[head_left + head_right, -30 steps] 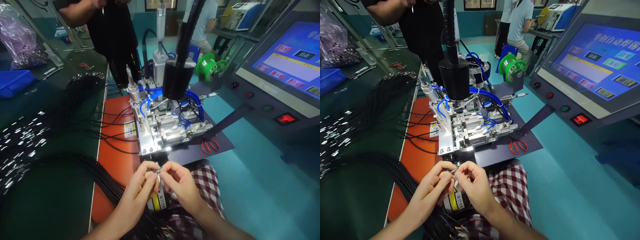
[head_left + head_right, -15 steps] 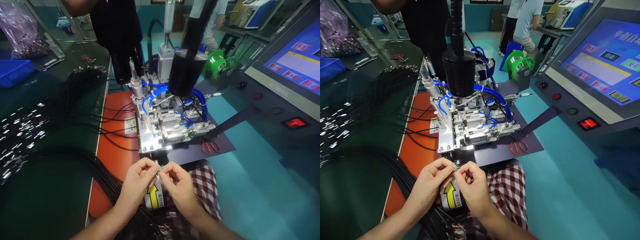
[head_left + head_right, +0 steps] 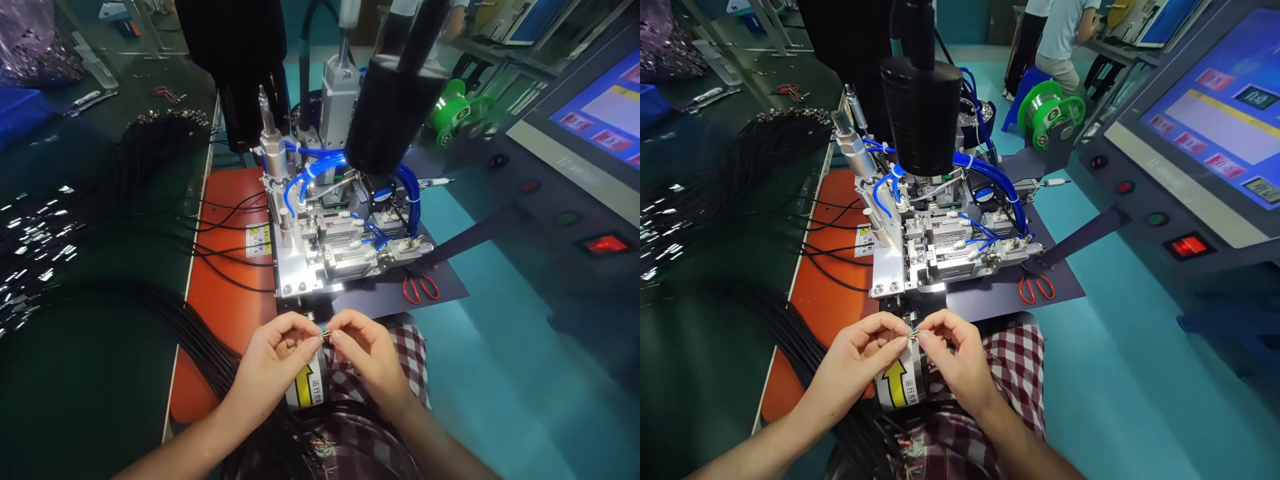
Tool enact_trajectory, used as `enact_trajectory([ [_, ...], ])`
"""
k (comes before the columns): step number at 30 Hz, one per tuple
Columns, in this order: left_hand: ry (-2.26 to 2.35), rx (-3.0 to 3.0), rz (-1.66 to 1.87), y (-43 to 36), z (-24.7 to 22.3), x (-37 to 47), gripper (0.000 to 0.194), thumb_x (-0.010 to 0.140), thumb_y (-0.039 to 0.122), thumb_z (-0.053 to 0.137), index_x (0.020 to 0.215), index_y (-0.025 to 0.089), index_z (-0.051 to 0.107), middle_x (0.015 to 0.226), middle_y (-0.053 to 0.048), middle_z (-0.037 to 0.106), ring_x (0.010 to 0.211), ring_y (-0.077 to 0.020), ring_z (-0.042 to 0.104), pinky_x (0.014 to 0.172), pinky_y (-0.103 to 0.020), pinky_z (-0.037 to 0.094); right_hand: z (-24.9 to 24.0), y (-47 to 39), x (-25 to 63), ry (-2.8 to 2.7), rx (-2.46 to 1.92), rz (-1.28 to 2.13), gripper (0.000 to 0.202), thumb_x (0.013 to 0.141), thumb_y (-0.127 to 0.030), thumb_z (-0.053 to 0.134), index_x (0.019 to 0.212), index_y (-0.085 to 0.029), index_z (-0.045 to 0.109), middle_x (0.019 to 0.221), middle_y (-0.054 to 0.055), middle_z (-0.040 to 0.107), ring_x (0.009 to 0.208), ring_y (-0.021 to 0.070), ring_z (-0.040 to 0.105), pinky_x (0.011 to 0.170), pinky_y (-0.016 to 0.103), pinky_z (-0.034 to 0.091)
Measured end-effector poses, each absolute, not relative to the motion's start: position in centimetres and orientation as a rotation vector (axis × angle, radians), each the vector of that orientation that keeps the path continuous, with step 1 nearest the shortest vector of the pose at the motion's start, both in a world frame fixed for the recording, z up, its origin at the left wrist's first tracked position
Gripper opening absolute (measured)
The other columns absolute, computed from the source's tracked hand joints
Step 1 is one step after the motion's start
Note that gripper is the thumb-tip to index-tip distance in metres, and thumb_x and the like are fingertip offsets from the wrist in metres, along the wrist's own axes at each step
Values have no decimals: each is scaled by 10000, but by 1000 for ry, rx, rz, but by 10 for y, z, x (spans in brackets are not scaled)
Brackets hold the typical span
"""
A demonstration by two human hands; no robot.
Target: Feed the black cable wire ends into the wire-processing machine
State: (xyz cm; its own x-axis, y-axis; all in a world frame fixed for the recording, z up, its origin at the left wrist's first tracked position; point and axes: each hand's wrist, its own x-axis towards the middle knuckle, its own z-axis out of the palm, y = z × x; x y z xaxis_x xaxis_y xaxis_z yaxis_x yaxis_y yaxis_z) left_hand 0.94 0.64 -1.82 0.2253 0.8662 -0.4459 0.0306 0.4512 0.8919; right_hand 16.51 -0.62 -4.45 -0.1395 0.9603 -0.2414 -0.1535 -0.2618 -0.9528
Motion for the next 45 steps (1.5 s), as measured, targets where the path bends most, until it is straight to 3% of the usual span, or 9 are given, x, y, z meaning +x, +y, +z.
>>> enact_trajectory([
  [7, 1172, 978, 780, 6, -21, 10, 113, 724, 234, 683, 765, 150, 619, 607, 37, 540, 511, -50, 424, 435, -135, 323, -47, -7, 159, -1047, -1221, 1515, 124, 805, -252, 607, 719, -172, 566, 632, -29, 491, 548, 101, 400, 508, 228, 334],
  [19, 1134, 821, 710, 3, -21, 5, 144, 776, 280, 633, 779, 170, 541, 448, 100, 371, 401, -34, 299, 357, -119, 234, -51, -9, 153, -975, -1192, 1554, 141, 799, -245, 615, 697, -169, 555, 584, -46, 456, 523, 87, 373, 490, 220, 307],
  [33, 1182, 782, 654, 7, -18, 7, 164, 726, 286, 650, 755, 146, 571, 397, 101, 377, 372, -36, 297, 344, -132, 244, -49, -10, 153, -1111, -1263, 1434, 143, 817, -237, 587, 699, -171, 543, 629, -36, 470, 538, 91, 388, 498, 223, 333],
  [45, 1178, 729, 641, 7, -20, 6, 153, 749, 278, 625, 717, 148, 551, 381, 99, 374, 360, -31, 256, 359, -152, 186, -50, -12, 151, -923, -1212, 1614, 148, 798, -280, 631, 735, -158, 577, 594, -44, 480, 513, 76, 409, 483, 194, 353],
])
